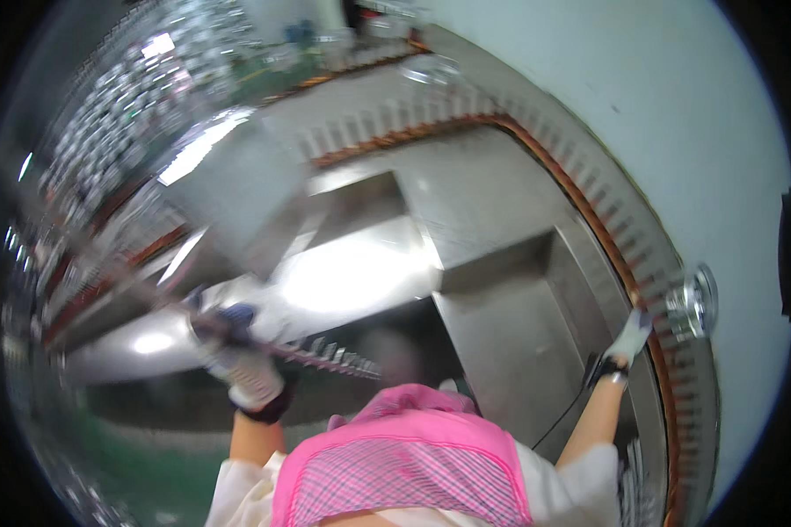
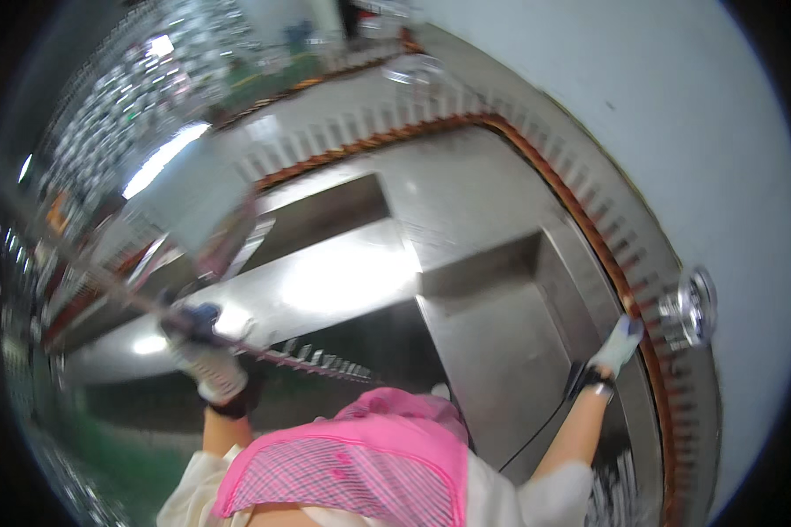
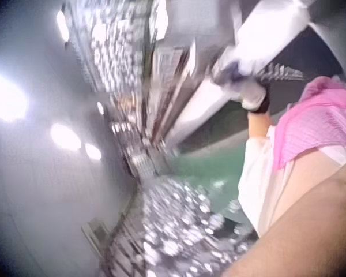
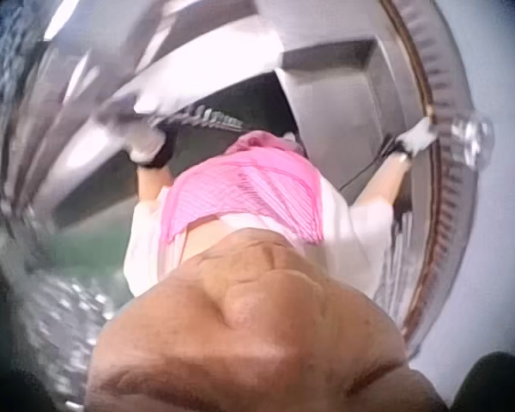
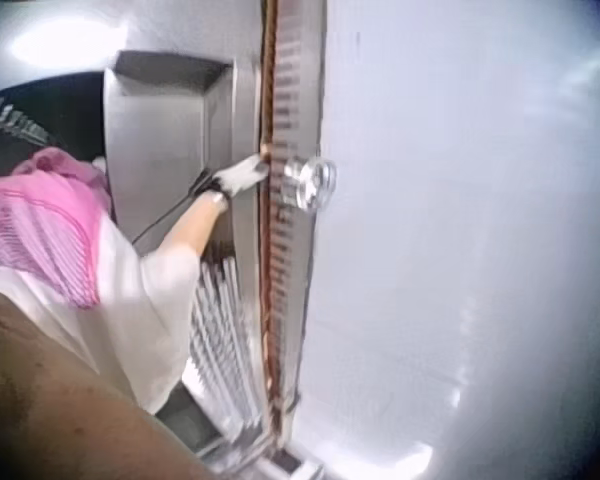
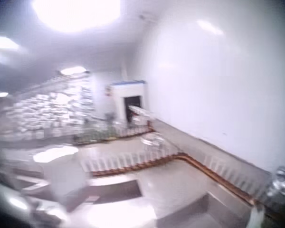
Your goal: Hanging plastic parts onto a moving conveyor rack in a manufacturing facility.
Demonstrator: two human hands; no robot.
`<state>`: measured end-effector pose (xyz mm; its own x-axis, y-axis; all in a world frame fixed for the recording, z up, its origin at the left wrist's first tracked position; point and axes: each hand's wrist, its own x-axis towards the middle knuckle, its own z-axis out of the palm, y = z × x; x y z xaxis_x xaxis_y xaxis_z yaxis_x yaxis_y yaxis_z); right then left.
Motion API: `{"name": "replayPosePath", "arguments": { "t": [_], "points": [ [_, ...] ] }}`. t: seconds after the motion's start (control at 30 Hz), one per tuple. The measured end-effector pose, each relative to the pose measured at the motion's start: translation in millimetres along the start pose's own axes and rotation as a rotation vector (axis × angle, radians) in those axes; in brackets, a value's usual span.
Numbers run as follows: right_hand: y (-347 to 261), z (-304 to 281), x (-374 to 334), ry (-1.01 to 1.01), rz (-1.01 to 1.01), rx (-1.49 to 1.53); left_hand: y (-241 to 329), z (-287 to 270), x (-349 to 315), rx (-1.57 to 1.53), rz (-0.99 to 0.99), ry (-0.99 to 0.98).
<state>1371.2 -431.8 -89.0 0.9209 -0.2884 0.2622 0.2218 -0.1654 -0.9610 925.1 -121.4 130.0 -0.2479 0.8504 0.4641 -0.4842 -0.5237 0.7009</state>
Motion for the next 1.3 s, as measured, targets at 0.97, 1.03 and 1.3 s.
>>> {"name": "replayPosePath", "arguments": {
  "t": [0.97,1.03,1.3],
  "points": [
    [-121.4,-376.9,-80.0,0.029,0.401,0.673,66.1,-51.2,-167.3,0.196,-0.047,-0.425],
    [-100.3,-473.1,-34.6,0.221,0.291,0.264,78.0,-48.2,-166.0,0.225,-0.07,-0.238],
    [2.4,-744.4,136.6,0.536,0.545,-0.205,87.4,-12.9,-211.4,0.367,0.021,-0.266]
  ]
}}
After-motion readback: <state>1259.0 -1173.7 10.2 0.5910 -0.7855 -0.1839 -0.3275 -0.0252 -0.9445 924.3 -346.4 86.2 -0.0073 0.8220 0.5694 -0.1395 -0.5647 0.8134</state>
